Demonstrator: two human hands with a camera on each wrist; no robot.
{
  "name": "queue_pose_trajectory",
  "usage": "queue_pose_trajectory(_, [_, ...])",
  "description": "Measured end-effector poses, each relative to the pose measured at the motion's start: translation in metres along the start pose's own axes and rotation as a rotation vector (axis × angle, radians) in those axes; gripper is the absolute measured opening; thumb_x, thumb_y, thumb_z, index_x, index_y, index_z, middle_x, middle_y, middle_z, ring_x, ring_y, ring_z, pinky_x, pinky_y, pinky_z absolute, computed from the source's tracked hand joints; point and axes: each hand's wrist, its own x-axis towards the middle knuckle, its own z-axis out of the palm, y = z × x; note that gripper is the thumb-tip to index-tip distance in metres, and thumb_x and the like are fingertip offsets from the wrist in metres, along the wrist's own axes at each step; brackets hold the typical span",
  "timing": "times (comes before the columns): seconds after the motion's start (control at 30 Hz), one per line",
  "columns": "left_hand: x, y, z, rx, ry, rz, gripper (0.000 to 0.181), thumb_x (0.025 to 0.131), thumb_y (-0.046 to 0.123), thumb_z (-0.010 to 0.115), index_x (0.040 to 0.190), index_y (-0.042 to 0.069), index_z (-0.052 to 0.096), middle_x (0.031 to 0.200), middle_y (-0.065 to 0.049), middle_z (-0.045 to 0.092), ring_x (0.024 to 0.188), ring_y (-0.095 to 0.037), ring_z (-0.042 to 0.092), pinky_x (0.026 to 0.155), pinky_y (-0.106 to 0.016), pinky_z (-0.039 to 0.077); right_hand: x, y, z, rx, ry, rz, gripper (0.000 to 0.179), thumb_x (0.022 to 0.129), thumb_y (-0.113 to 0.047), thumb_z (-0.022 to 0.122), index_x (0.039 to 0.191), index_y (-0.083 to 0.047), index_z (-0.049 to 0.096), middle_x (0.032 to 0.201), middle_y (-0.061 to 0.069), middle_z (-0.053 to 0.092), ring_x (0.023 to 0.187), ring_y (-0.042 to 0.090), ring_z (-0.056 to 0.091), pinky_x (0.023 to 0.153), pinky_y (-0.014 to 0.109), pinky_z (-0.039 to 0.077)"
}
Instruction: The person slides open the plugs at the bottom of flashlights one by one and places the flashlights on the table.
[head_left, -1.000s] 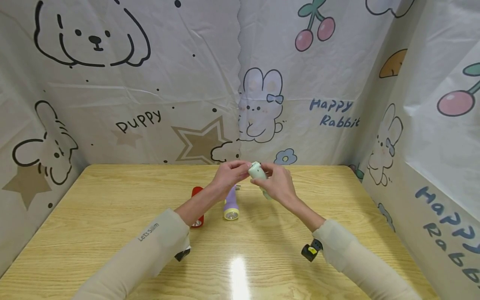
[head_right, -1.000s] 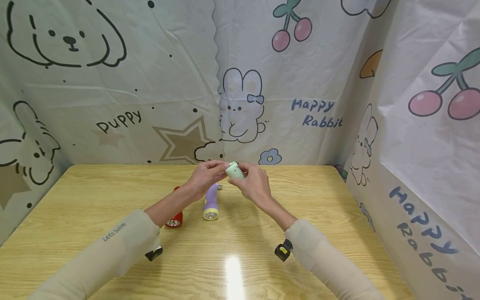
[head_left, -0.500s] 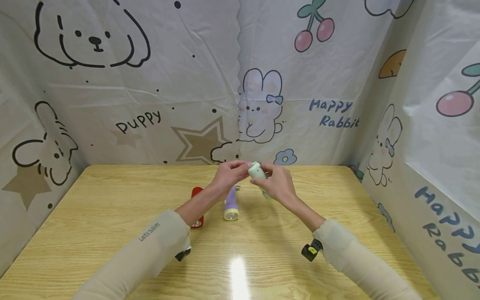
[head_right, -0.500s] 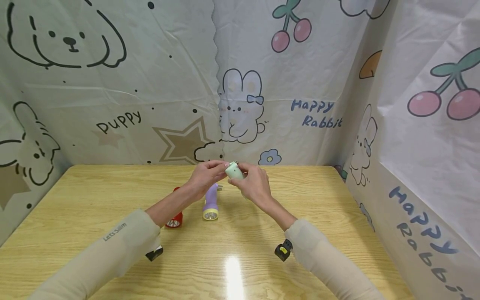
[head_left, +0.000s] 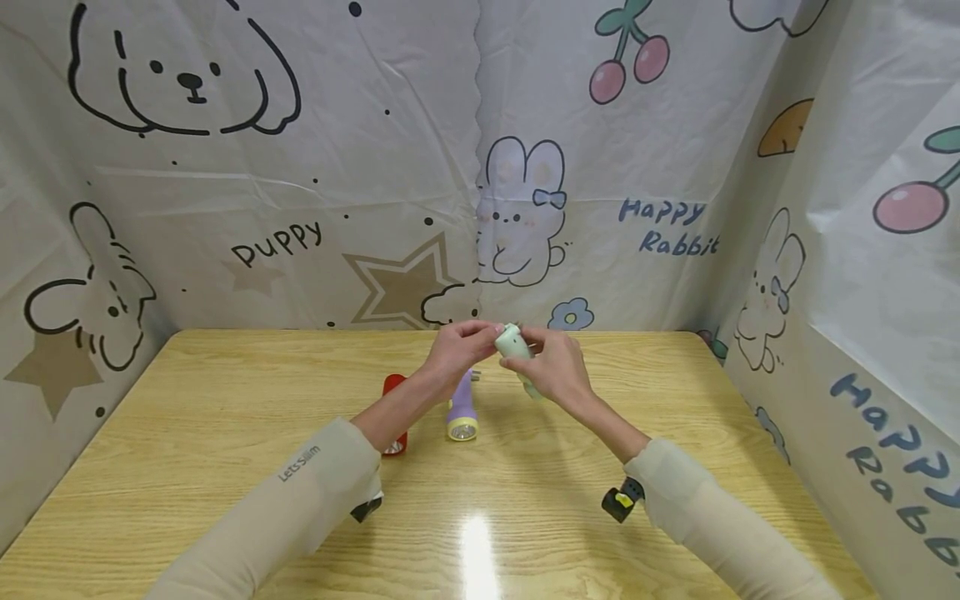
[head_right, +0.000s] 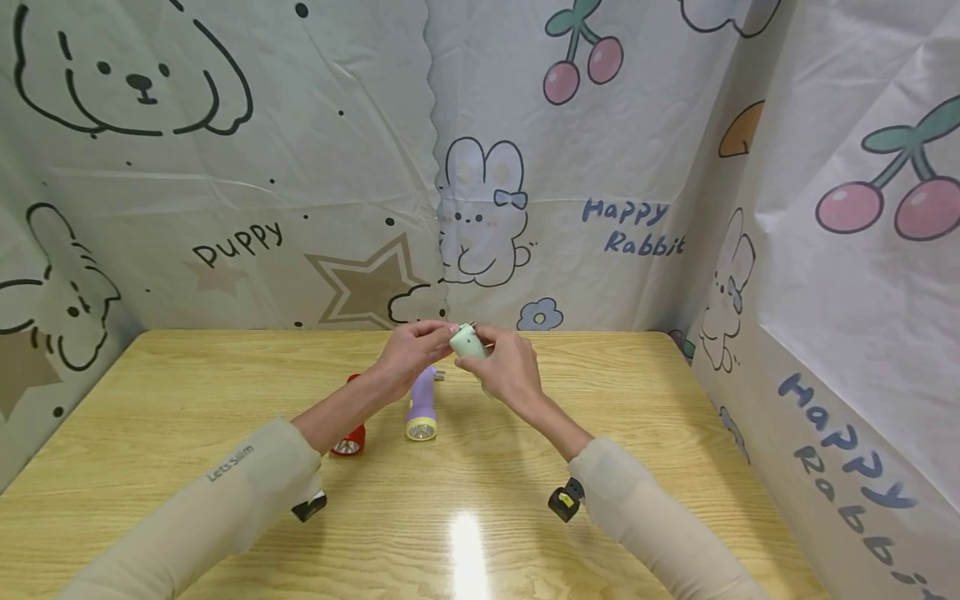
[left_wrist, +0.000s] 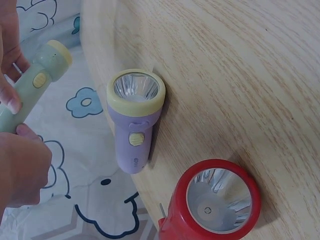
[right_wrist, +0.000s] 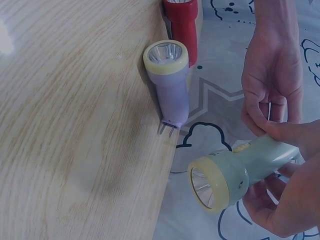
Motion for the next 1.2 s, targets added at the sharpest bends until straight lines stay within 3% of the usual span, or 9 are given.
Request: queue_pose_trajectory(1.2, [0.0015,-0.0010,0.0023,0.034,0.037,-0.002,0.026,0.096,0.015,0.069,0.112,-0.006,0.068,0.115,-0.015,0.065,0.104,-0.025,0.067,0.092,-0.031,0.053,-0.0002,0.0014,0.0006,-0.001,-0.002,0.012,0.043,0.079,-0.021,0.087,0.116,-0.005,0.073,0.103,0.009,0.074,0.089,0.025,0.070,0.071,0.040,0.057])
